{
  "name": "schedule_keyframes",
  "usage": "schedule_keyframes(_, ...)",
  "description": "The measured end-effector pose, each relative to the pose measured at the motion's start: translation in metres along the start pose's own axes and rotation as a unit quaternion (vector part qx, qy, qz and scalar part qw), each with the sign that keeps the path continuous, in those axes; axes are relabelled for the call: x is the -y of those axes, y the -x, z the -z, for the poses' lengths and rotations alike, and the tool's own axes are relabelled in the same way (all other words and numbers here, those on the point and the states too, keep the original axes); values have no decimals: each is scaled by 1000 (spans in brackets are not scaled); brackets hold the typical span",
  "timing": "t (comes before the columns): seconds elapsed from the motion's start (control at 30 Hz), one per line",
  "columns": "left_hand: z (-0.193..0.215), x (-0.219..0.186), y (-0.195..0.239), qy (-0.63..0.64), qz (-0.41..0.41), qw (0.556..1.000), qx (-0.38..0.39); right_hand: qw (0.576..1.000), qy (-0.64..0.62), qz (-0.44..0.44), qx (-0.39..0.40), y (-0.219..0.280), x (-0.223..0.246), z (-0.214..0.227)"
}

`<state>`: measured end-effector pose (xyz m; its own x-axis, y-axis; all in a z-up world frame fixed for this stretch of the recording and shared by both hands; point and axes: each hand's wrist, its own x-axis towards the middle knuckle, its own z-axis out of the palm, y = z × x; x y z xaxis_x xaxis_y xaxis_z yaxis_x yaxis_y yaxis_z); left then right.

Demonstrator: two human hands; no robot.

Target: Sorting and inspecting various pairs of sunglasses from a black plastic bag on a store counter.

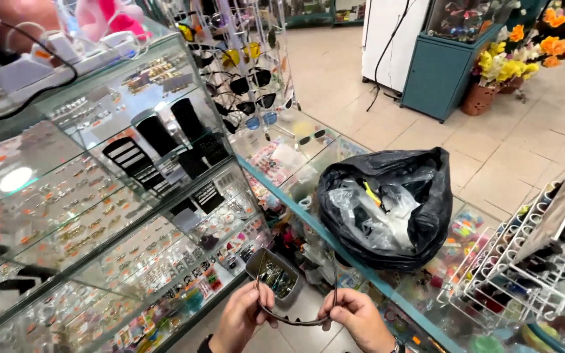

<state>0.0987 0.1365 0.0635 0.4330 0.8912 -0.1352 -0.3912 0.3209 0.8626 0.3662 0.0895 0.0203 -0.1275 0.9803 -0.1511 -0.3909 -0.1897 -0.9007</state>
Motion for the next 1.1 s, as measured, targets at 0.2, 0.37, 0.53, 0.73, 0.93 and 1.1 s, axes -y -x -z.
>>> schedule_keyframes(0.2, -27, -7, -70, -3, 38, 999, -13, 997, -52, 54, 5, -22, 25, 39)
schedule_keyframes(0.37, -38, -16, -131, -99, 113, 988, 36, 988, 20, 151, -5, -41, 50, 63)
schedule_keyframes(0.53, -34, -23, -217, -59, 101, 983, 138, 982, -24, 174, -68, -73, 51, 90)
schedule_keyframes(0.73, -34, -37, -322, -18, 109, 959, 260, 959, -64, 231, -153, -118, 68, 115)
schedule_keyframes(0.93, -32, -48, -391, 20, 119, 933, 338, 931, -90, 275, -221, -158, 104, 101)
schedule_keyframes(1.1, -39, -50, -412, -6, 135, 922, 364, 906, -32, 312, -286, -158, 110, 98)
